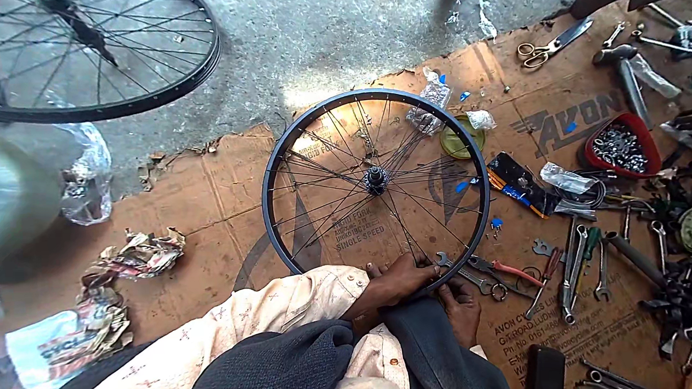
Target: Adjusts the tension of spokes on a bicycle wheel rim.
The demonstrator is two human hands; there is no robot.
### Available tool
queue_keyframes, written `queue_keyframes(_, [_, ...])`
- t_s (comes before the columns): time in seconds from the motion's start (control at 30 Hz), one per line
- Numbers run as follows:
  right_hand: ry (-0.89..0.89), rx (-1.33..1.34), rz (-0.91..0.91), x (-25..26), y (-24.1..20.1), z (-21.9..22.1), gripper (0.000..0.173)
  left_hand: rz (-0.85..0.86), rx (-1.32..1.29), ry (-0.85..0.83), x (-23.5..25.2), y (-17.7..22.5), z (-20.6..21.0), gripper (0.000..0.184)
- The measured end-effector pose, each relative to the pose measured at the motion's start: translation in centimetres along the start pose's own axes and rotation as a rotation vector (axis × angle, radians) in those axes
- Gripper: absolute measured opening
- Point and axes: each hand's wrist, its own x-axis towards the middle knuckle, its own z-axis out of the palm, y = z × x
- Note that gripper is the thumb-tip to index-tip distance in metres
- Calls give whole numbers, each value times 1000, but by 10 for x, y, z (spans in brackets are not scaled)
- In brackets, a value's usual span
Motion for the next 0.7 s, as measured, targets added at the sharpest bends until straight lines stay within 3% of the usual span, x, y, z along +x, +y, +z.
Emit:
queue_keyframes(0.43, [-20, -117, -159, 1, 0, 1, 18, 15, 47, 0, -2, 3, -1, 23])
queue_keyframes(0.7, [-44, -195, -392, 0, 5, -3, 19, -23, -2, -36, -7, 12, -2, 21])
